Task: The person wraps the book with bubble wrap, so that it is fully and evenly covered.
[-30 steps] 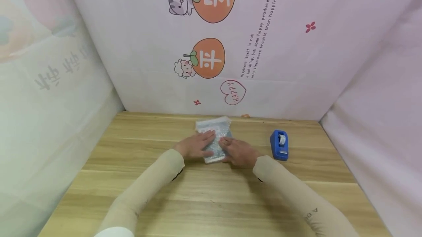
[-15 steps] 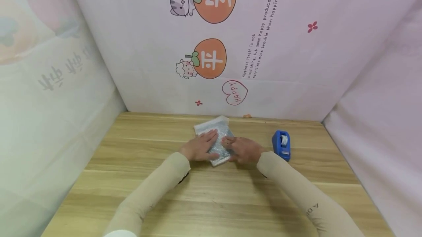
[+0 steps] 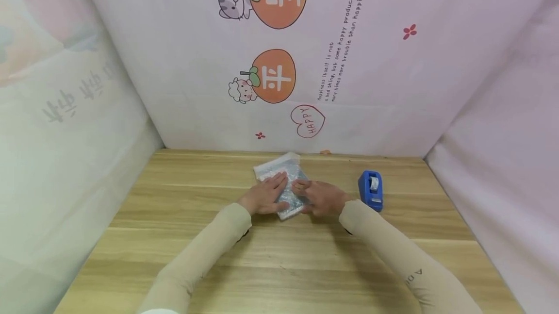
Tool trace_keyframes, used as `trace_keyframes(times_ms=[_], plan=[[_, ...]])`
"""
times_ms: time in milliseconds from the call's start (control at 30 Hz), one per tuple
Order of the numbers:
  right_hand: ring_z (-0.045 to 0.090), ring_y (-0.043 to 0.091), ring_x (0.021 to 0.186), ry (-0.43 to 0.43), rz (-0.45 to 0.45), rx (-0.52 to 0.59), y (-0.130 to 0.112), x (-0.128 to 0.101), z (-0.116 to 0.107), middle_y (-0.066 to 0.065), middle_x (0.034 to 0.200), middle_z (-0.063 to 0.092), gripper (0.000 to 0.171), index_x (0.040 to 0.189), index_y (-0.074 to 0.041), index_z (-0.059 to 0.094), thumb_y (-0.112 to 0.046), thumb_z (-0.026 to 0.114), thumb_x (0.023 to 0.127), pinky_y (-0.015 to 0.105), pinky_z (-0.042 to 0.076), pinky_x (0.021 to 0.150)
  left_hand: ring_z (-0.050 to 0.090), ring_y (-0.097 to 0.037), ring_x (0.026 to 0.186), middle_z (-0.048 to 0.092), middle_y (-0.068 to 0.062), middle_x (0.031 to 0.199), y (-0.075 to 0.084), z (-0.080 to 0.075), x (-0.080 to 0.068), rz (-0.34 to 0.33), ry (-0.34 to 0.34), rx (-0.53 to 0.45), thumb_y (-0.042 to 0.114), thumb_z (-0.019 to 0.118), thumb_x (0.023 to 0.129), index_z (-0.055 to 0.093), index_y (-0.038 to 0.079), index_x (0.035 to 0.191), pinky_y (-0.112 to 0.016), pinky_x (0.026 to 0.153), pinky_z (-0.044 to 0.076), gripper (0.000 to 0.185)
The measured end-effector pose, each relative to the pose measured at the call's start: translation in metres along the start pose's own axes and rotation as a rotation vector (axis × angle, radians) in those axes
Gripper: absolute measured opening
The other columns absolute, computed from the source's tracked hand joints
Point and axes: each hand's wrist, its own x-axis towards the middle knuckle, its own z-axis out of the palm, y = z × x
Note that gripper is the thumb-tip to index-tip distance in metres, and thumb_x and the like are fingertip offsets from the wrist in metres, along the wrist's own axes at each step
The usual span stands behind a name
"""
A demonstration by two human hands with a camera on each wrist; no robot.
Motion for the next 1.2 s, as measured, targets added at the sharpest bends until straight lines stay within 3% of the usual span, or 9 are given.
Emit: trace_keyframes(times_ms=[367, 633, 800, 933, 1100, 1200], plan=[[0.05, 0.037, 0.149, -0.037, 0.076, 0.041, -0.008, 0.001, -0.022, 0.016, 0.167, 0.044, 0.071, 0.161, -0.016, 0.044, -0.04, 0.07, 0.1, 0.054, 0.043, 0.124, 0.017, -0.035, 0.166, 0.015, -0.02, 0.177, 0.003, -0.004, -0.002, 0.021, 0.011, 0.052, 0.051, 0.047, 0.109, 0.022, -0.003, 0.166, -0.048, 0.135, 0.023, 0.083], [0.053, 0.039, 0.146, 0.026, 0.058, 0.091, -0.004, -0.007, -0.051, 0.019, 0.163, 0.049, 0.057, 0.157, -0.005, 0.049, -0.031, 0.062, 0.108, 0.054, 0.044, 0.123, 0.016, -0.035, 0.166, 0.015, -0.019, 0.177, 0.002, 0.0, -0.003, 0.014, 0.012, 0.054, 0.05, 0.047, 0.109, 0.02, -0.003, 0.167, -0.048, 0.135, 0.023, 0.083], [0.057, 0.041, 0.142, 0.049, 0.107, 0.131, 0.0, -0.031, -0.071, 0.022, 0.155, 0.056, 0.057, 0.154, -0.003, 0.053, -0.033, 0.064, 0.107, 0.055, 0.049, 0.118, 0.014, -0.033, 0.166, 0.012, -0.017, 0.178, 0.003, -0.002, -0.003, 0.005, 0.0, 0.06, 0.052, 0.045, 0.109, 0.018, -0.001, 0.168, -0.046, 0.136, 0.021, 0.083], [0.064, 0.039, 0.135, 0.125, 0.135, 0.152, 0.002, -0.057, -0.083, 0.021, 0.146, 0.065, 0.052, 0.146, 0.0, 0.061, -0.029, 0.071, 0.103, 0.053, 0.055, 0.112, 0.013, -0.032, 0.167, 0.011, -0.016, 0.179, 0.002, -0.003, -0.003, 0.002, -0.005, 0.061, 0.054, 0.043, 0.109, 0.017, 0.0, 0.168, -0.045, 0.136, 0.02, 0.084], [0.069, 0.039, 0.126, 0.227, 0.197, 0.178, 0.01, -0.087, -0.088, 0.021, 0.134, 0.072, 0.043, 0.134, 0.0, 0.07, -0.025, 0.076, 0.099, 0.055, 0.058, 0.106, 0.016, -0.034, 0.166, 0.014, -0.019, 0.178, 0.003, -0.005, -0.005, 0.011, 0.01, 0.048, 0.053, 0.045, 0.109, 0.02, -0.002, 0.167, -0.047, 0.136, 0.022, 0.084], [0.072, 0.04, 0.12, 0.24, 0.239, 0.202, 0.016, -0.106, -0.089, 0.022, 0.13, 0.074, 0.042, 0.13, 0.001, 0.072, -0.027, 0.076, 0.099, 0.055, 0.06, 0.101, 0.017, -0.035, 0.166, 0.015, -0.02, 0.177, 0.003, -0.005, -0.006, 0.017, 0.013, 0.043, 0.052, 0.046, 0.109, 0.021, -0.003, 0.166, -0.048, 0.135, 0.023, 0.084]])
